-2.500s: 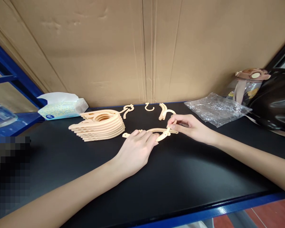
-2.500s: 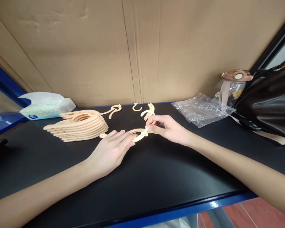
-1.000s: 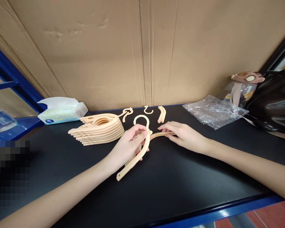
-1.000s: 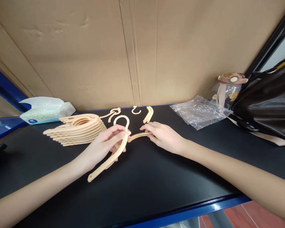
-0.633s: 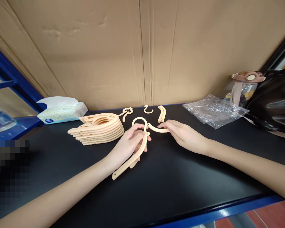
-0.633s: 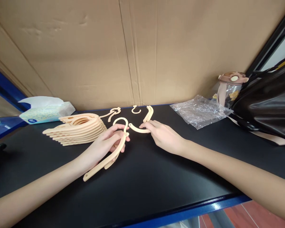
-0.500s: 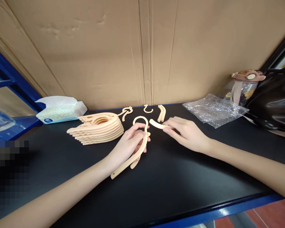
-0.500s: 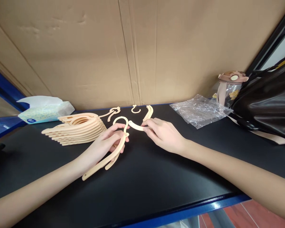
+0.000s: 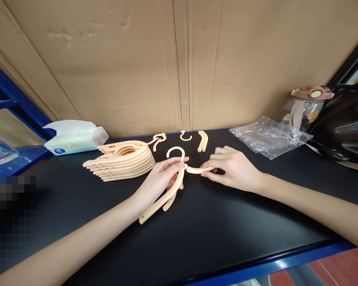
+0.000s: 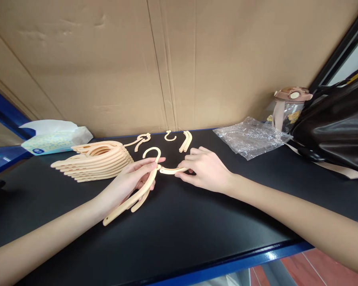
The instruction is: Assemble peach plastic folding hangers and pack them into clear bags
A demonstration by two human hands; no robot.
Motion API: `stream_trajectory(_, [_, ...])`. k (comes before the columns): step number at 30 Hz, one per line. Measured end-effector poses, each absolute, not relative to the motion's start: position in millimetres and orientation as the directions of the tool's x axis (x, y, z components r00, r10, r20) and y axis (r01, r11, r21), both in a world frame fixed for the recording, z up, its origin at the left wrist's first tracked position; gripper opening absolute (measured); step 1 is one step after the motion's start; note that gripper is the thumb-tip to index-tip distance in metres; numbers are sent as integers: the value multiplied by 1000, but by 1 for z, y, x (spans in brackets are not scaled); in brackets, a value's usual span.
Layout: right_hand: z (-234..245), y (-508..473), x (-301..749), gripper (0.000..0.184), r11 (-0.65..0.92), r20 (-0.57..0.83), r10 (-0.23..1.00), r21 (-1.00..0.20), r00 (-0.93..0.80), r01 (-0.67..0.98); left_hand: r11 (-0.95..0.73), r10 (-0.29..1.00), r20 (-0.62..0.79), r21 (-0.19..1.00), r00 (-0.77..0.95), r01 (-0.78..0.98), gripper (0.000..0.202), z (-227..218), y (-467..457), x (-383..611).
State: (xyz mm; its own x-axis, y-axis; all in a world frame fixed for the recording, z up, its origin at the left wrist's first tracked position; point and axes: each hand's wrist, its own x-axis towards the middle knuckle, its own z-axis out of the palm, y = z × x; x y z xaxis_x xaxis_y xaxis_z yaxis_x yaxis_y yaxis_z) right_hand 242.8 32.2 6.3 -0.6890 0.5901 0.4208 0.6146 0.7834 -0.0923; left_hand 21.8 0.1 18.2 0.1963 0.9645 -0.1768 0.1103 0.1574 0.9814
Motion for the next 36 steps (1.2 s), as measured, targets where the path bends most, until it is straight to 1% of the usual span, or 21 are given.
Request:
stream_trajectory(7, [4,33,241,25,765,455,576,-6,-679,645,194,940,-226,970,256,145,38,21,1,19])
stream_trajectory(12, [2,33,242,24,780,485,550,-8,-680,625,192,937,-226,970,266,150,38,20,3,17])
stream_trajectory(15, [0,34,243,25,801,515,522,-22,-680,598,173,937,-214,971,275,164,35,19,6,15])
stream_trajectory(20, [-2,34,242,23,813,546,508,-48,-666,580,167,935,-207,973,287,156,30,19,8,12])
stream_trajectory(24, [-2,33,240,24,817,534,513,-63,-672,573,166,932,-204,975,301,147,26,20,6,12])
stream_trajectory(27, [-2,33,240,26,819,517,511,-51,-687,572,165,926,-208,974,314,158,23,21,5,12])
stream_trajectory(31, [-3,33,241,28,825,526,482,-2,-701,566,150,923,-204,972,326,183,24,20,5,12])
stream_trajectory(36, [-4,33,241,25,829,548,455,28,-702,559,144,926,-203,969,319,198,24,20,5,12])
